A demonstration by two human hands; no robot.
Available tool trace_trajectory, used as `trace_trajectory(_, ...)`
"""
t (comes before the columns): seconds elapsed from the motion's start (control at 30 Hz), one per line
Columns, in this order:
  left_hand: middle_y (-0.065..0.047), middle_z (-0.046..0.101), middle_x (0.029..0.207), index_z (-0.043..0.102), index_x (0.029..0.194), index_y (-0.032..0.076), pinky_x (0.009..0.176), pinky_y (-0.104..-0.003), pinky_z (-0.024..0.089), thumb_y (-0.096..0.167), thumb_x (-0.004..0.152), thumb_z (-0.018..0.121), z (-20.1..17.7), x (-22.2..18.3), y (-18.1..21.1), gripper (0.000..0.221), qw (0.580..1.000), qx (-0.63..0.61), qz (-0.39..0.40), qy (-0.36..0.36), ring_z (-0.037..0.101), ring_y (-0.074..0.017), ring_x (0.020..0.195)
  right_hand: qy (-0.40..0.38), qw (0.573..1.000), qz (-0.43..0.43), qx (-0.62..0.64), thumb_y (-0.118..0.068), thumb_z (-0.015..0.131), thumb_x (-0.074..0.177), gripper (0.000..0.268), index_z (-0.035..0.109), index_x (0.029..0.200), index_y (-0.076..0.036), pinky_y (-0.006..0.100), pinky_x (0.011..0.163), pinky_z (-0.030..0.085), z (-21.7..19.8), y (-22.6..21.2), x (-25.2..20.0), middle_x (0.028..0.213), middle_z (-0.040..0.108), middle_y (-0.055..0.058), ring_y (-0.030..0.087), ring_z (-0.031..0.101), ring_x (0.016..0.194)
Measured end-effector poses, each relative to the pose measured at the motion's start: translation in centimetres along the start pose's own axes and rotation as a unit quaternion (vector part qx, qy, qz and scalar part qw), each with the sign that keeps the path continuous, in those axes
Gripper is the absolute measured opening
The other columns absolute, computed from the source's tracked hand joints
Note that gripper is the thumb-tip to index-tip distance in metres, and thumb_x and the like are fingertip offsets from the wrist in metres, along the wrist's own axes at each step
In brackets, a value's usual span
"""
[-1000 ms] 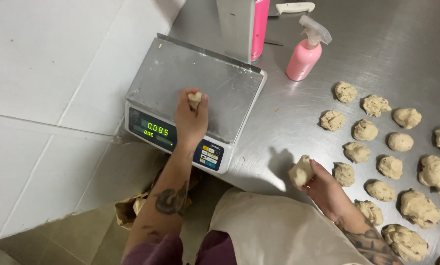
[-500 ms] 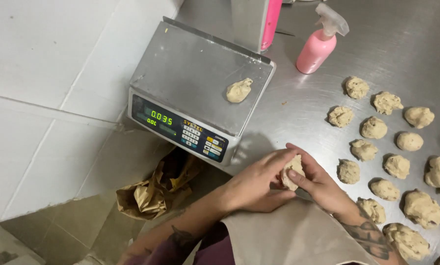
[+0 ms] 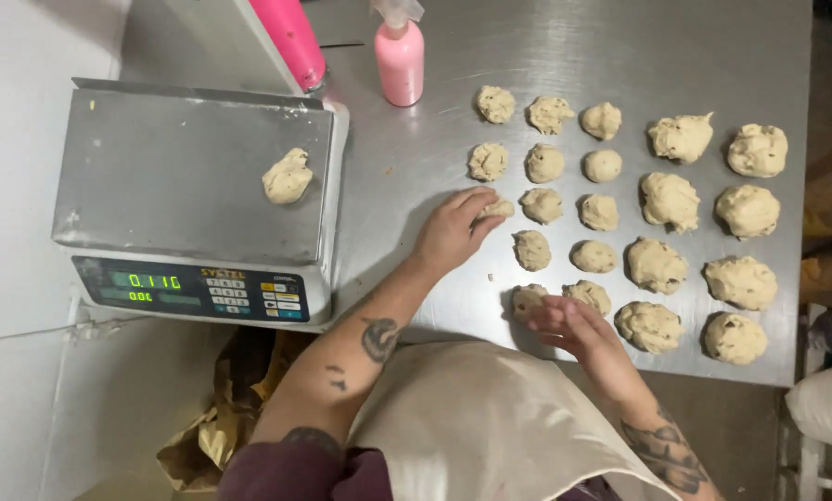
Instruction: Weighing dough portions on a digital scale and rolling them into uniform balls on a metal work surface.
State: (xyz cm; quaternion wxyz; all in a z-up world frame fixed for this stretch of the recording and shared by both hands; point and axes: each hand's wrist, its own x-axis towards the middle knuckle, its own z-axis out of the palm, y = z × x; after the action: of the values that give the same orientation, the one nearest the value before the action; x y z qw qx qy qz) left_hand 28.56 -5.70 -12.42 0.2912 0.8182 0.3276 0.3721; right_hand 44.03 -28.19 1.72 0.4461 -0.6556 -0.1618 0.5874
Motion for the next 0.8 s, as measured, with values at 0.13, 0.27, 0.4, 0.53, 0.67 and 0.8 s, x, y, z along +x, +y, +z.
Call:
trace_trajectory(0.13,0.008,0.071,0.132,0.075,0.125,0.025,0.099,-0.045,0.046,0.045,0.102,0.057,0.7,0.6,-0.6,0.035,0.975,0.207,-0.042,-0.067,0.058,-0.0240,0.118,0.031,0.997,0.066,0.019,-0.029,0.049,0.105,0.051,0.064,0.135,0.009,0.050,0.097,0.054,-0.7,0.7,-2.0,0.121,0.071,0.025,0.039,0.069,0.111)
trace_trajectory(0.27,-0.013,0.056,0.143,0.067,0.123,0.016,0.104,-0.057,0.042,0.051,0.093,0.063,-0.6,-0.5,0.2,0.046,0.972,0.219,-0.046,-0.078,0.053,-0.0396,0.125,0.038,0.994,0.095,0.026,-0.022,0.045,0.109,0.046,0.058,0.139,0.010,0.051,0.104,0.047,-0.7,1.7,-2.0,0.131,0.066,0.028,0.042,0.064,0.116)
trace_trajectory(0.4,-0.017,0.057,0.152,0.045,0.157,0.013,0.107,-0.052,0.045,0.054,0.102,0.048,-6.5,-0.7,5.3,0.069,0.951,0.123,-0.113,-0.261,0.058,-0.0380,0.133,0.068,0.993,0.095,-0.023,-0.021,0.048,0.113,0.038,0.060,0.138,0.005,0.044,0.099,0.049,0.2,0.3,-1.9,0.120,0.066,0.024,0.034,0.064,0.112)
trace_trajectory(0.53,-0.004,0.078,0.107,0.077,0.112,0.013,0.084,-0.047,0.054,0.034,0.105,0.052,-12.6,-3.5,6.2,0.034,0.972,0.117,-0.061,-0.193,0.073,-0.0290,0.096,0.065,0.968,0.052,-0.235,-0.017,0.068,0.102,0.029,0.078,0.125,-0.002,0.035,0.087,0.048,1.9,-0.9,-0.3,0.102,0.076,0.014,0.024,0.065,0.091)
trace_trajectory(0.67,-0.007,0.077,0.115,0.075,0.121,0.013,0.090,-0.045,0.057,0.029,0.104,0.060,-18.3,-4.8,7.1,0.028,0.980,0.095,-0.104,-0.142,0.074,-0.0310,0.102,-0.062,0.820,-0.139,-0.551,-0.028,0.070,0.096,0.026,0.078,0.117,-0.016,0.037,0.097,0.057,2.5,1.7,6.7,0.119,0.080,0.004,0.023,0.076,0.110)
trace_trajectory(0.8,-0.009,0.078,0.112,0.076,0.119,0.014,0.091,-0.042,0.061,0.025,0.098,0.072,-21.4,-4.3,8.0,0.024,0.990,0.079,-0.073,-0.095,0.076,-0.0319,0.107,-0.098,0.684,-0.216,-0.690,-0.018,0.076,0.091,0.044,0.066,0.134,-0.014,0.047,0.098,0.064,5.3,3.7,12.3,0.135,0.062,0.018,0.041,0.071,0.119)
